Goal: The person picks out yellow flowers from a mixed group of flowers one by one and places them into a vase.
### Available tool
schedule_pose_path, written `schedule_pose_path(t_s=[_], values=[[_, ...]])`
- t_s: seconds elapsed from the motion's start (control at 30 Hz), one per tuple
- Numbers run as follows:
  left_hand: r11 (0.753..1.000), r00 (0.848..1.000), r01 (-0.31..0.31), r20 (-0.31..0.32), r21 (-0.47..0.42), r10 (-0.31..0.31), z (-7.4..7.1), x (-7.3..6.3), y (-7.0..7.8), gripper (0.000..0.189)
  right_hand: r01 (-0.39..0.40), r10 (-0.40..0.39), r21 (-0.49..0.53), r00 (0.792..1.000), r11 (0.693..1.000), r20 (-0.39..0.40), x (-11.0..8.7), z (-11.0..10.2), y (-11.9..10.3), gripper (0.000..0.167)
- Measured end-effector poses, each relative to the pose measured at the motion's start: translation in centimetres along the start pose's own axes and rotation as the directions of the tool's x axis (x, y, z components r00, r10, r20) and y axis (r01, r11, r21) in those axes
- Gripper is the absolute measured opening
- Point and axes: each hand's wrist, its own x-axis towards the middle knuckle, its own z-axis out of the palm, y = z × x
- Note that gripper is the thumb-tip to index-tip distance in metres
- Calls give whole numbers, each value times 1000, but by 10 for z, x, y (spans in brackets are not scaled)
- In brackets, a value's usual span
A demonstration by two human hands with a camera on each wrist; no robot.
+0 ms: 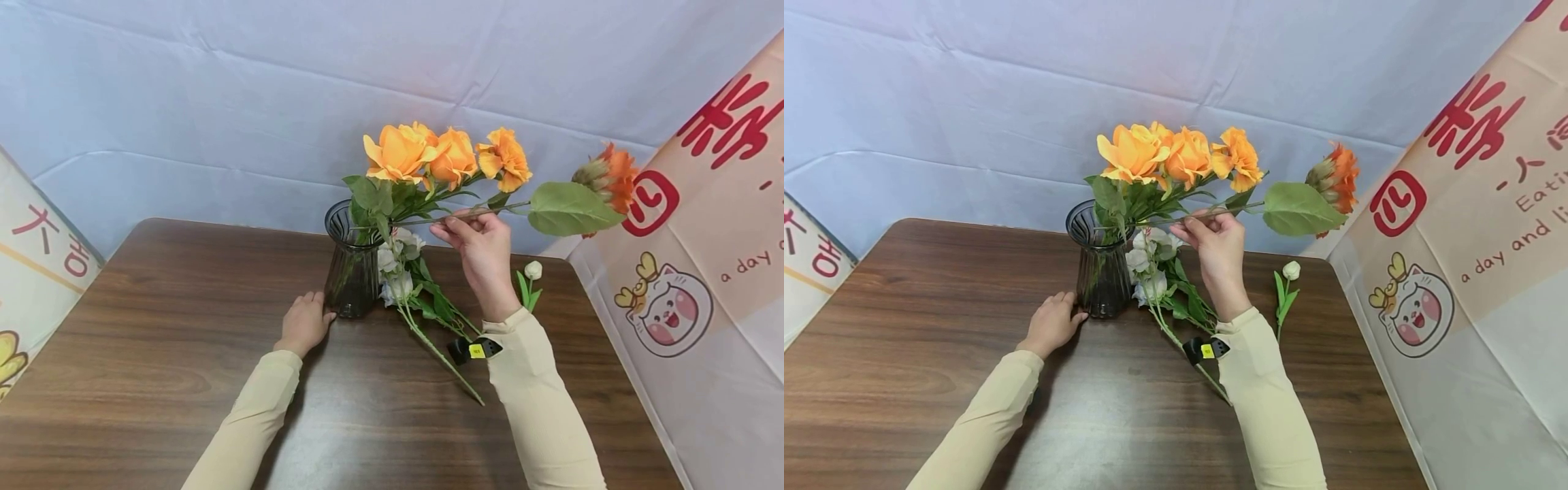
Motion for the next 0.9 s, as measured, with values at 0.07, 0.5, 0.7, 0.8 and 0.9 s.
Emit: schedule_pose_path(t_s=[0.07, 0.5, 0.7, 0.8, 0.9], values=[[1000, 1000, -1, -2, 2, 1, 0, 0, 0, 47, 10, -10, -26, 1000, 1000, 3, 0, 2, 0, 12], [1000, 1000, -11, -29, -9, 11, 2, 0, 0, 44, -31, 31, -134, 1000, 990, 1, 2, 12, -2, 10], [1000, 1000, -5, -13, -11, 5, 1, 0, 0, 44, -50, 52, -192, 999, 980, 7, 4, 17, -2, 7], [1000, 1000, -7, -15, 2, 7, 1, 0, 0, 46, -55, 59, -226, 998, 973, 11, 5, 19, -3, 9], [1000, 1000, -9, -15, 13, 9, 0, 0, 1, 45, -57, 64, -253, 998, 966, 19, 5, 21, -3, 11]])
